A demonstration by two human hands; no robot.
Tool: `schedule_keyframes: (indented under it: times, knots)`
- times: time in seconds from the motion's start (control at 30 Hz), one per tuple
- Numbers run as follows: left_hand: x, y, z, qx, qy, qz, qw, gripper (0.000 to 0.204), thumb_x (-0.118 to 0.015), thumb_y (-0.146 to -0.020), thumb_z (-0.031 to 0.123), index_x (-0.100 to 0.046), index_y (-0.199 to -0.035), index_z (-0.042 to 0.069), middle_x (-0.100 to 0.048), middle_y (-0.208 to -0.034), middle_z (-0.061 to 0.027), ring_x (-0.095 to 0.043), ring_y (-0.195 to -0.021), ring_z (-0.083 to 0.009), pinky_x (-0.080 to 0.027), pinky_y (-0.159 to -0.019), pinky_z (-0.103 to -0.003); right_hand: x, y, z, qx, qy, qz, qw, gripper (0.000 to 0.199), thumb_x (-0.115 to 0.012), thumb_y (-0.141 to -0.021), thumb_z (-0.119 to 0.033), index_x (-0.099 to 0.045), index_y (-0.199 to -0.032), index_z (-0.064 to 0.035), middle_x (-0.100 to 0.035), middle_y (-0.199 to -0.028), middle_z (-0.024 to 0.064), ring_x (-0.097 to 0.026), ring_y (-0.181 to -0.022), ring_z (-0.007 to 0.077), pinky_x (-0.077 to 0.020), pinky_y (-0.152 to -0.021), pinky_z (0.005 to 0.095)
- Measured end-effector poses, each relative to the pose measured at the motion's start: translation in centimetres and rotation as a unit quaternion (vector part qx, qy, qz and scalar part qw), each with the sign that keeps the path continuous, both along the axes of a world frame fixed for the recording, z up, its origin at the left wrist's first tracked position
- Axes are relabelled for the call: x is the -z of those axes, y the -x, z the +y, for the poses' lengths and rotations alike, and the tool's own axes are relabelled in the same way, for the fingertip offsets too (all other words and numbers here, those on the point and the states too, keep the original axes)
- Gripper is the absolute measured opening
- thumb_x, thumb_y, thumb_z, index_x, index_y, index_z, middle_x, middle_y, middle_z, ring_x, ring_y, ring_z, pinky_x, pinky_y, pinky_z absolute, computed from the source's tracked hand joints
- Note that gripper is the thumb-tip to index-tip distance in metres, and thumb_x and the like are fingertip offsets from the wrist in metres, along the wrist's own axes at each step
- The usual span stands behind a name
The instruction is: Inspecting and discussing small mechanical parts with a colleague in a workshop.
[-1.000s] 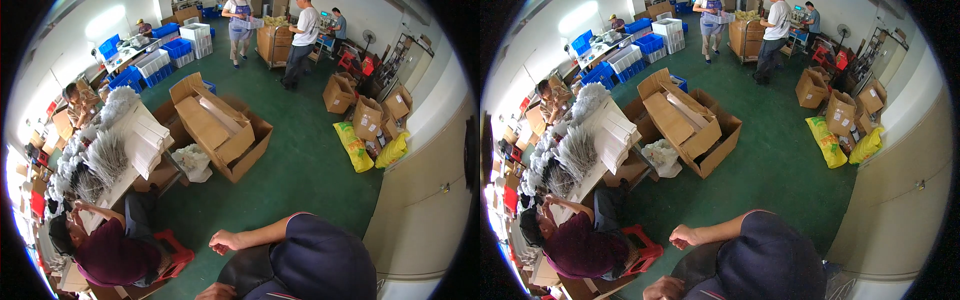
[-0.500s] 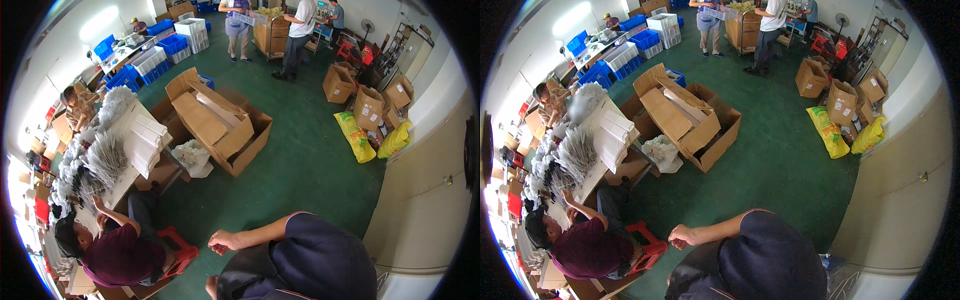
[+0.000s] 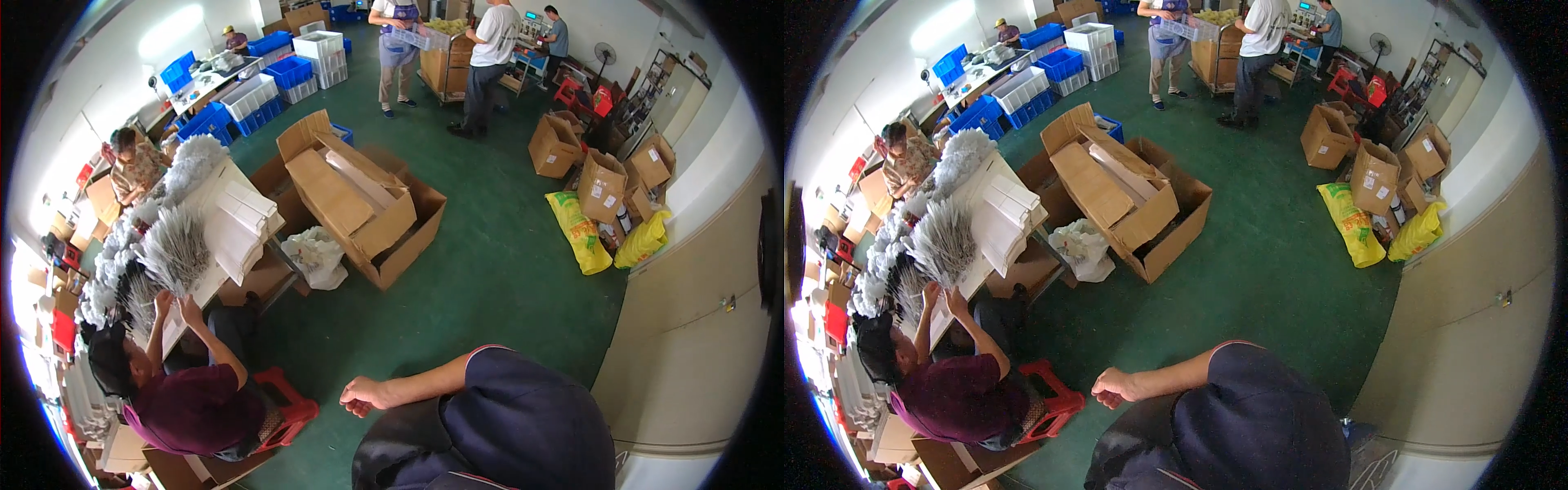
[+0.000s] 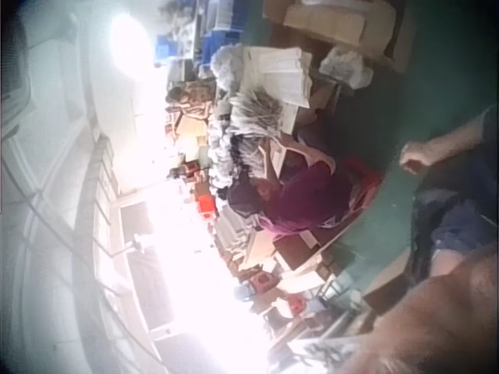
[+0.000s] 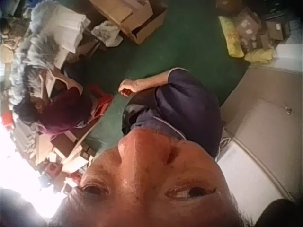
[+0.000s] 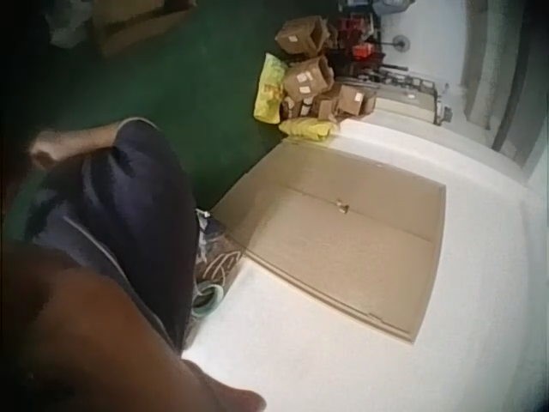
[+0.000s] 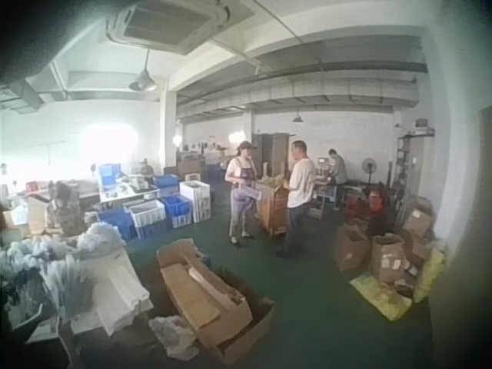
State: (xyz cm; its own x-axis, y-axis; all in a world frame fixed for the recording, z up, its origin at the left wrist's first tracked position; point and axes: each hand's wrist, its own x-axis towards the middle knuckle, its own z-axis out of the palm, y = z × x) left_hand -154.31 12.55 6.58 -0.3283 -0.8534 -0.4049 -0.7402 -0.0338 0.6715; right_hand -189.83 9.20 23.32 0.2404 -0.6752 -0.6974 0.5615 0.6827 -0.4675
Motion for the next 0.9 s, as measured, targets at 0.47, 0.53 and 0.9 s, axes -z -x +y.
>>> schedule_keyframes:
  times: [0.47, 0.53, 0.9]
  knots:
    - [4.5, -1.1, 1.9, 0.025, 0.060, -0.013, 0.998, 0.031, -0.058, -0.090, 0.027, -0.064, -0.088, -0.003, -0.065, -0.078, -0.0176, -0.064, -0.074, -0.0316, -0.052, -0.072, -0.043, 0.0, 0.0, 0.9, -0.012, 0.016, 0.004, 1.000, 0.013, -0.063, -0.090, -0.018, -0.061, -0.093, -0.0049, -0.062, -0.073, 0.0054, -0.060, -0.059, 0.0164, -0.0523, -0.055, 0.0347]
    - [5.2, -1.1, 1.9, 0.029, 0.069, -0.016, 0.997, 0.032, -0.058, -0.090, 0.028, -0.064, -0.086, -0.002, -0.065, -0.077, -0.0178, -0.064, -0.073, -0.0321, -0.052, -0.071, -0.044, -0.3, 0.3, 0.9, -0.003, 0.002, 0.000, 1.000, 0.014, -0.062, -0.091, -0.018, -0.061, -0.094, -0.0045, -0.062, -0.074, 0.0053, -0.060, -0.059, 0.0164, -0.0523, -0.055, 0.0345]
    - [8.4, -2.8, 3.5, 0.020, 0.108, -0.039, 0.993, 0.037, -0.059, -0.088, 0.035, -0.064, -0.078, -0.001, -0.064, -0.070, -0.0185, -0.064, -0.067, -0.0349, -0.051, -0.068, -0.047, 0.5, -0.4, 0.4, -0.031, -0.006, 0.006, 0.999, 0.012, -0.065, -0.087, -0.016, -0.062, -0.091, -0.0055, -0.062, -0.072, 0.0061, -0.061, -0.057, 0.0172, -0.0537, -0.051, 0.0349]
